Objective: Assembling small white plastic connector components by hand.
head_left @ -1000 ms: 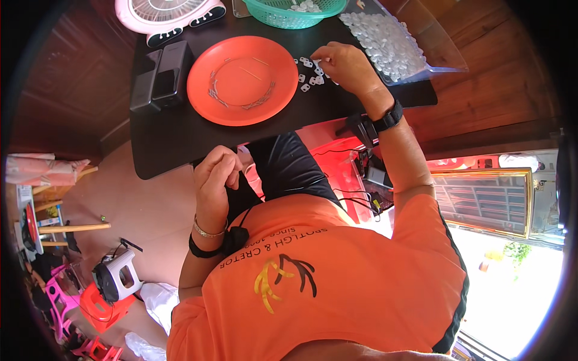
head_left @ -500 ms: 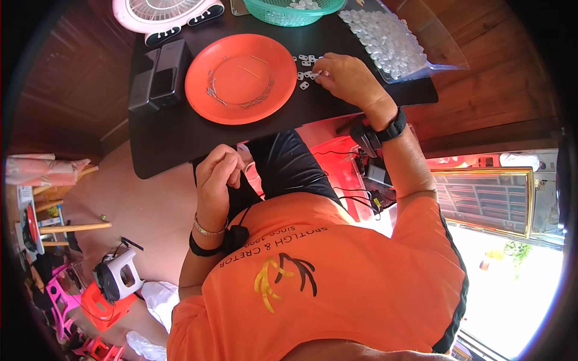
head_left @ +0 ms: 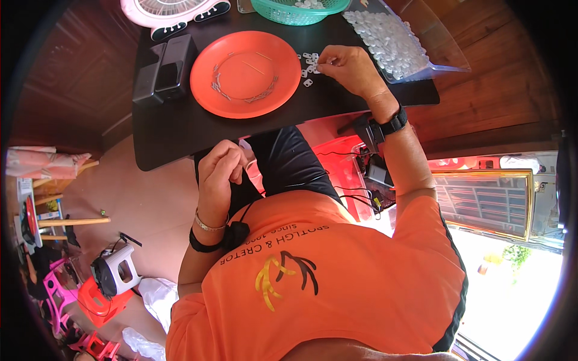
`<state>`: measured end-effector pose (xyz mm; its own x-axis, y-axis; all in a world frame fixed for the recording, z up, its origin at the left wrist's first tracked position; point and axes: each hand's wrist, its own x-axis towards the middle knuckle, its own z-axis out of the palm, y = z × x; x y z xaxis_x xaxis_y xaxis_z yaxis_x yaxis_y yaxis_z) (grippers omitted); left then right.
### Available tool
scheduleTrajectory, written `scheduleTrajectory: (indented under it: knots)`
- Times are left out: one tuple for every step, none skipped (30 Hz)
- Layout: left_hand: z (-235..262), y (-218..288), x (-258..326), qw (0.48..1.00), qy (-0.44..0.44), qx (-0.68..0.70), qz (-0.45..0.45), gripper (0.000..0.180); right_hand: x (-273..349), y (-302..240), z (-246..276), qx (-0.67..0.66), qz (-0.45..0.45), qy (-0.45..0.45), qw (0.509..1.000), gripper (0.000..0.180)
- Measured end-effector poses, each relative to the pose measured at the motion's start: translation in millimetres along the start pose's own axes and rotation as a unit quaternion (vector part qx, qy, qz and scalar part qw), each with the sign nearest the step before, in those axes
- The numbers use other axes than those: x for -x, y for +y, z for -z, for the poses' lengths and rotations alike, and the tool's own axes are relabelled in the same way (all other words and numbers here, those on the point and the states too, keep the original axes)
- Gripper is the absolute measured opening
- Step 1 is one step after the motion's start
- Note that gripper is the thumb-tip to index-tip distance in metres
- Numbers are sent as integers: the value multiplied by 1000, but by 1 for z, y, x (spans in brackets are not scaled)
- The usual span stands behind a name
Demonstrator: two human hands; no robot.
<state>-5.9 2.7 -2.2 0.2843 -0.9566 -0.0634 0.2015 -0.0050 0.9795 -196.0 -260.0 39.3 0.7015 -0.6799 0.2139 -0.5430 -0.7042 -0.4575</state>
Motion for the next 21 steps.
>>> scheduleTrajectory:
  knots:
    - [-1,0,0,1000,-2,5,-1,22,0,1,1,-20,-8,13,1000,14]
    - [-1,1,0,1000,-4,9,-2,22,0,2,1,-40,-15,26,999,14]
    - [-1,1,-1,1000,-2,9,-2,22,0,0,2,-41,-14,25,999,14]
    - [-1,1,-2,1000,-7,1,-7,22,1,-4,4,-117,-28,-1,993,13]
    - [-1,2,-4,1000,-13,-7,-10,22,2,-8,6,-193,-42,-28,980,12]
    - [-4,3,-5,1000,-10,-6,-11,22,5,-16,8,-193,-40,-31,980,12]
    - [-8,6,-7,1000,-11,1,-24,20,8,-29,7,-239,-14,-55,969,12]
    - [-12,7,-8,999,-13,9,-38,19,13,-44,6,-284,13,-80,955,13]
    - [-13,8,-9,999,-29,-6,-33,19,19,-66,6,-312,16,-96,945,13]
    - [-16,8,-11,998,-47,1,-29,20,25,-75,3,-310,31,-107,944,14]
    - [-18,7,-12,998,-64,7,-25,21,30,-83,-1,-309,47,-119,943,14]
    - [-19,4,-12,997,-73,17,-17,23,35,-92,-5,-310,49,-122,942,14]
    - [-21,3,-12,997,-70,18,-17,23,39,-102,-8,-292,87,-112,946,11]
    - [-23,3,-12,997,-63,21,-24,24,43,-110,-12,-273,125,-103,948,8]
    - [-23,3,-12,998,-57,24,-32,26,45,-114,-18,-269,133,-96,949,7]
    - [-22,2,-11,998,-54,24,-32,26,48,-116,-24,-275,122,-107,948,8]
    - [-20,2,-10,998,-50,30,-27,26,49,-117,-29,-280,111,-118,946,9]
    - [-17,1,-9,998,-46,36,-23,27,50,-119,-32,-268,146,-100,947,10]
    - [-16,0,-8,998,-43,36,-23,27,49,-120,-33,-269,147,-102,946,10]
    - [-14,-3,-8,999,-45,27,-10,28,49,-122,-33,-247,168,-102,949,10]
    - [-12,-5,-8,999,-48,17,3,28,48,-124,-32,-225,188,-101,951,11]
